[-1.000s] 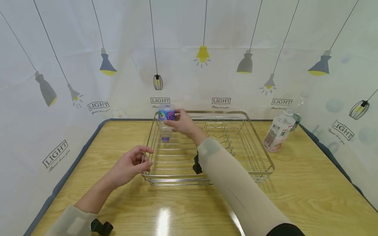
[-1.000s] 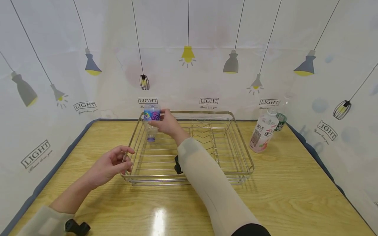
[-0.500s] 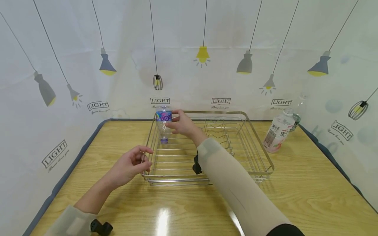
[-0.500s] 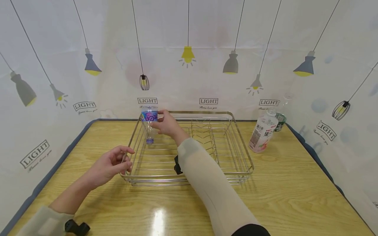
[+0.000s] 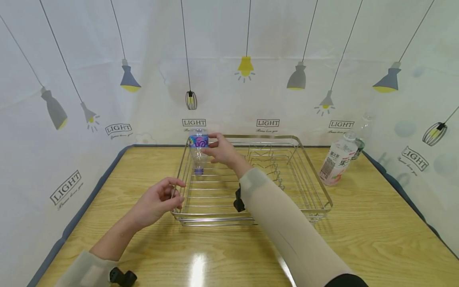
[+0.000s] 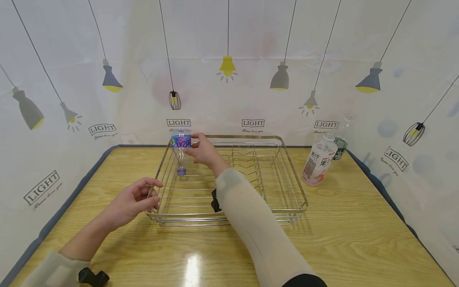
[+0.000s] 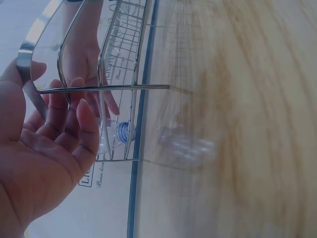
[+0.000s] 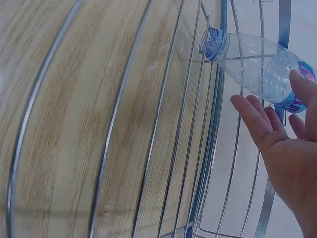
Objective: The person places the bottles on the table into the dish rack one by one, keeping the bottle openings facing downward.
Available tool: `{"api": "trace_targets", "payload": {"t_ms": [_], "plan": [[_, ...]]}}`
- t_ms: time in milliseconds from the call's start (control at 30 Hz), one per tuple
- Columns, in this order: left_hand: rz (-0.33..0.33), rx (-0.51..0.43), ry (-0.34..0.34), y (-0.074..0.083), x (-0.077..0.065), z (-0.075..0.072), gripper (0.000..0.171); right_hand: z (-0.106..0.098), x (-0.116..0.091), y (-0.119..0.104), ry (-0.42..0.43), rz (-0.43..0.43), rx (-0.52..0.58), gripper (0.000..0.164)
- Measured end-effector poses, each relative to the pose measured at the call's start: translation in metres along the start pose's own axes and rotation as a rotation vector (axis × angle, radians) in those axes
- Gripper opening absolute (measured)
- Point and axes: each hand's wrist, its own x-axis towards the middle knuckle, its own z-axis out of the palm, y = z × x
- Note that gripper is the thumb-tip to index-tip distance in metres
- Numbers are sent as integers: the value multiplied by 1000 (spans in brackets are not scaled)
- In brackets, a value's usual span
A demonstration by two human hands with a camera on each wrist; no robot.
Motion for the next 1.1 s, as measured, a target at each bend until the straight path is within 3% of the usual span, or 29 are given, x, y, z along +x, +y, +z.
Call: {"api": "trace_targets", "payload": {"t_ms": [533,733,900,1100], "plan": [[29,-18,-9,-1,5,5,41,-10,-6,1,74,-13,19,69],[23,-26,3,-1,2,3,36,-14,-8,-10,207,-61,27,63],[35,-32,6,-1,0,3,37,-21,-17,-33,336,-139,150,51],[36,-42,4,-1,0,3,37,-41,-42,-56,271,-237,193,44]]}}
